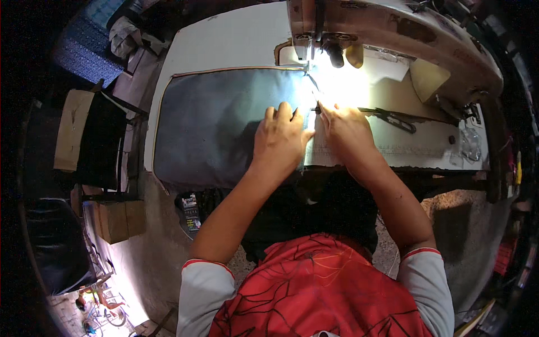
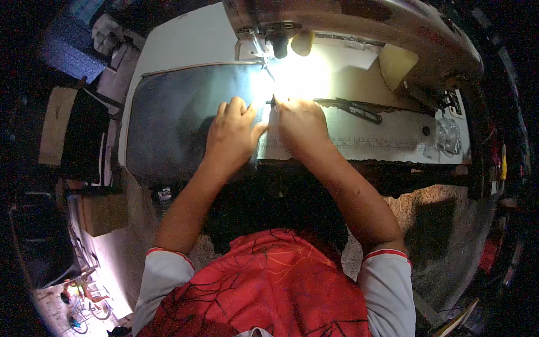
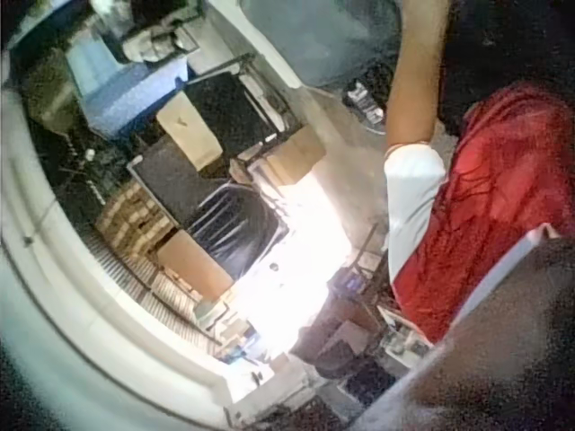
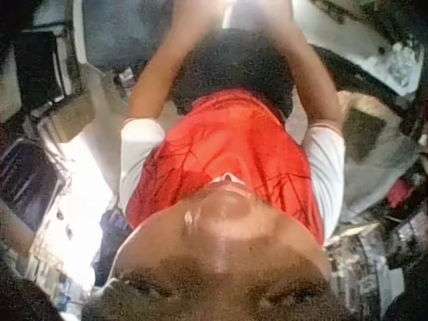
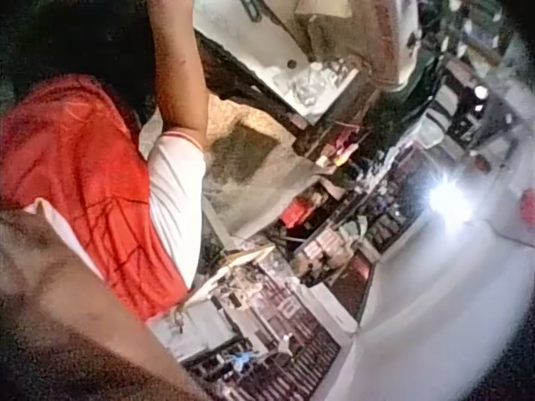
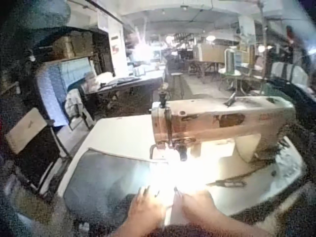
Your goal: Sewing a piece of fabric using an industrial sewing machine and trimming threads with snips.
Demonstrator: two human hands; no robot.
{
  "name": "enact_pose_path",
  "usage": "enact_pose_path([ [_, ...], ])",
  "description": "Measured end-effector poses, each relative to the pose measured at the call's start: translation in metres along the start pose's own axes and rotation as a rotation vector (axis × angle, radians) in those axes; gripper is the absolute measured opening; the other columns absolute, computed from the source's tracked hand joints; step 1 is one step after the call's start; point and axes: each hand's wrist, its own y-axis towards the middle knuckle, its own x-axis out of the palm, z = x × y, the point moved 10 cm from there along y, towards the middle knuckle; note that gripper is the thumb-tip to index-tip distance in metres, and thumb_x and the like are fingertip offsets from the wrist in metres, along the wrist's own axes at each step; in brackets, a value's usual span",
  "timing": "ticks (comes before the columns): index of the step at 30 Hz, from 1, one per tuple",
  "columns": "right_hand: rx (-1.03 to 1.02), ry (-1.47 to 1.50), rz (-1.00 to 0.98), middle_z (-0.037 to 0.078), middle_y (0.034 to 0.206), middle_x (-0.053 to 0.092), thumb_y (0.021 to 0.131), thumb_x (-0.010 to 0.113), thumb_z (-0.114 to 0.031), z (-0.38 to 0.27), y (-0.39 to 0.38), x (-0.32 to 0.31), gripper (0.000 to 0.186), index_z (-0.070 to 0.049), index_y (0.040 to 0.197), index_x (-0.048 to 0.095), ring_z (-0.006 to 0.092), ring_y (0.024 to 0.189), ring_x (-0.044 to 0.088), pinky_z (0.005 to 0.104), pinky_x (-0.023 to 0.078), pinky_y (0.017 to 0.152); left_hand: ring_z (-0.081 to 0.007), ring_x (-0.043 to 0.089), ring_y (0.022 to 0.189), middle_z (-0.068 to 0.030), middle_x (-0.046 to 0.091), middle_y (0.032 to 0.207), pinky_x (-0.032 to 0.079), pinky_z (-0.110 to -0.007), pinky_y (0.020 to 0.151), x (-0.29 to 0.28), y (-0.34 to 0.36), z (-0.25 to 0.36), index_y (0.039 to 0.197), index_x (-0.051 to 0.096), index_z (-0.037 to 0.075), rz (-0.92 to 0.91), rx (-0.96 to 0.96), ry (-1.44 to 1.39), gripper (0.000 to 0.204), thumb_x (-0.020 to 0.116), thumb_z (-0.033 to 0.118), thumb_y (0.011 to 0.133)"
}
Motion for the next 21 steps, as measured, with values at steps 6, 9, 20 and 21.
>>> enact_pose_path([
  [6, 0.085, 0.181, -0.104, 0.023, 0.086, 0.069, 0.095, 0.058, -0.017, 0.004, 0.006, 0.006, 0.026, -0.005, 0.116, 0.068, 0.0403, 0.078, 0.067, 0.0520, 0.052, 0.073, -0.0378, 0.061, 0.085, -0.0161, 0.058, 0.088, 0.052, -0.047, 0.073, 0.004, 0.015, -0.003, 0.081, 0.055, 0.002, 0.145, 0.037, -0.040, 0.008, 0.061, 0.008, 0.083],
  [9, 0.102, 0.229, -0.180, 0.025, 0.085, 0.068, 0.096, 0.057, -0.018, -0.001, 0.007, 0.011, 0.024, -0.005, 0.112, 0.069, 0.0433, 0.080, 0.067, 0.0529, 0.051, 0.074, -0.0409, 0.060, 0.087, -0.0210, 0.059, 0.087, 0.050, -0.050, 0.074, 0.001, 0.023, -0.024, 0.082, 0.055, 0.000, 0.013, -0.094, -0.263, 0.010, 0.059, 0.009, 0.085],
  [20, 0.084, 0.323, -0.201, 0.024, 0.091, 0.069, 0.097, 0.058, -0.021, 0.003, 0.010, 0.007, 0.029, -0.005, 0.119, 0.067, 0.0420, 0.083, 0.067, 0.0507, 0.051, 0.076, -0.0339, 0.052, 0.119, -0.0146, 0.061, 0.123, 0.042, -0.050, 0.096, 0.004, 0.063, -0.025, 0.108, 0.069, 0.006, -0.034, 0.407, -0.207, 0.026, 0.061, 0.025, 0.092],
  [21, 0.080, 0.323, -0.202, 0.024, 0.091, 0.069, 0.097, 0.058, -0.021, 0.002, 0.013, 0.007, 0.029, -0.005, 0.119, 0.067, 0.0420, 0.083, 0.067, 0.0507, 0.051, 0.076, -0.0319, 0.051, 0.119, -0.0130, 0.061, 0.125, 0.040, -0.048, 0.097, 0.013, 0.063, -0.025, 0.116, 0.070, 0.009, -0.011, 0.460, -0.159, 0.032, 0.062, 0.027, 0.091],
])
